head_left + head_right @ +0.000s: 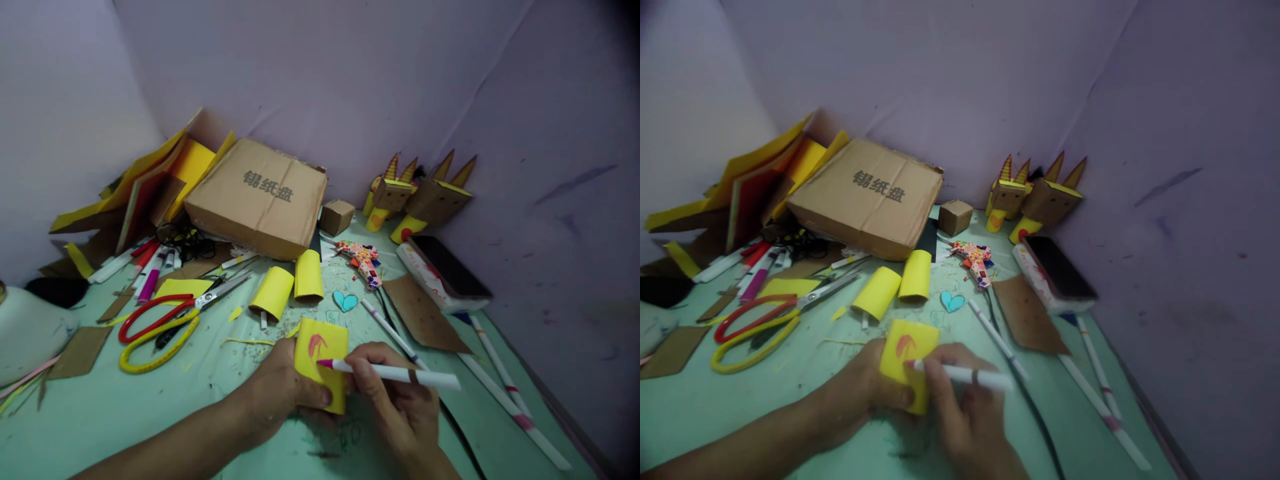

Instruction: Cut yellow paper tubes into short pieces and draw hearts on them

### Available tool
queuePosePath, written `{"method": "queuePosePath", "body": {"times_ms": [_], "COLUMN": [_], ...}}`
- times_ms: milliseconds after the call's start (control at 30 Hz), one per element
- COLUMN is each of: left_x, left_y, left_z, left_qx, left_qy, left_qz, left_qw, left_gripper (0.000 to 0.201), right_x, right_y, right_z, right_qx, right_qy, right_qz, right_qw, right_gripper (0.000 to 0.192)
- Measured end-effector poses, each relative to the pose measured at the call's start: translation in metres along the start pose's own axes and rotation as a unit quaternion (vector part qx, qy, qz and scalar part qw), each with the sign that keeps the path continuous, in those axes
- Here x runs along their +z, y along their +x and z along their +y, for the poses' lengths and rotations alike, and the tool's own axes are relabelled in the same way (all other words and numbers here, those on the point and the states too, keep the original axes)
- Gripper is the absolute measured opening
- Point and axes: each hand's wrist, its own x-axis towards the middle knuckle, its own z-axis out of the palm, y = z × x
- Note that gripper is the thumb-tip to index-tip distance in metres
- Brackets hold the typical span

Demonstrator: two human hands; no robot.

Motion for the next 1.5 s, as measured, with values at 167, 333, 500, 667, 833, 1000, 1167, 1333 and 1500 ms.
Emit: {"method": "queuePosePath", "body": {"times_ms": [167, 333, 500, 667, 833, 1000, 1167, 1333, 1500], "left_x": [0.001, 0.001, 0.000, 0.000, 0.003, 0.004, 0.002, 0.001, 0.002], "left_y": [-0.001, -0.001, 0.000, 0.000, -0.001, -0.003, -0.001, -0.001, -0.002], "left_z": [0.001, 0.002, 0.001, 0.000, 0.003, 0.006, 0.004, 0.003, 0.004], "left_qx": [0.004, 0.004, -0.004, -0.006, -0.013, -0.019, -0.017, -0.020, -0.014], "left_qy": [0.000, 0.007, 0.010, 0.016, 0.027, 0.040, 0.042, 0.038, 0.031], "left_qz": [0.005, -0.002, -0.011, -0.011, -0.002, -0.015, -0.023, -0.017, -0.025], "left_qw": [1.000, 1.000, 1.000, 1.000, 1.000, 0.999, 0.999, 0.999, 0.999], "left_gripper": [0.034, 0.033, 0.037, 0.036, 0.036, 0.041, 0.040, 0.032, 0.035], "right_x": [0.000, 0.000, 0.000, 0.000, -0.001, -0.003, -0.007, -0.010, -0.011], "right_y": [0.000, 0.001, 0.000, 0.001, 0.001, 0.000, 0.001, 0.004, 0.002], "right_z": [0.000, 0.001, 0.001, 0.000, 0.001, 0.003, 0.006, 0.007, 0.007], "right_qx": [-0.006, 0.002, -0.010, 0.001, -0.011, -0.004, -0.019, -0.047, -0.012], "right_qy": [0.001, 0.001, -0.001, 0.009, 0.029, 0.036, 0.035, 0.022, 0.030], "right_qz": [0.007, 0.005, -0.003, -0.004, -0.024, -0.015, -0.039, -0.068, -0.048], "right_qw": [1.000, 1.000, 1.000, 1.000, 0.999, 0.999, 0.998, 0.996, 0.998], "right_gripper": [0.017, 0.022, 0.019, 0.021, 0.021, 0.020, 0.023, 0.018, 0.027]}}
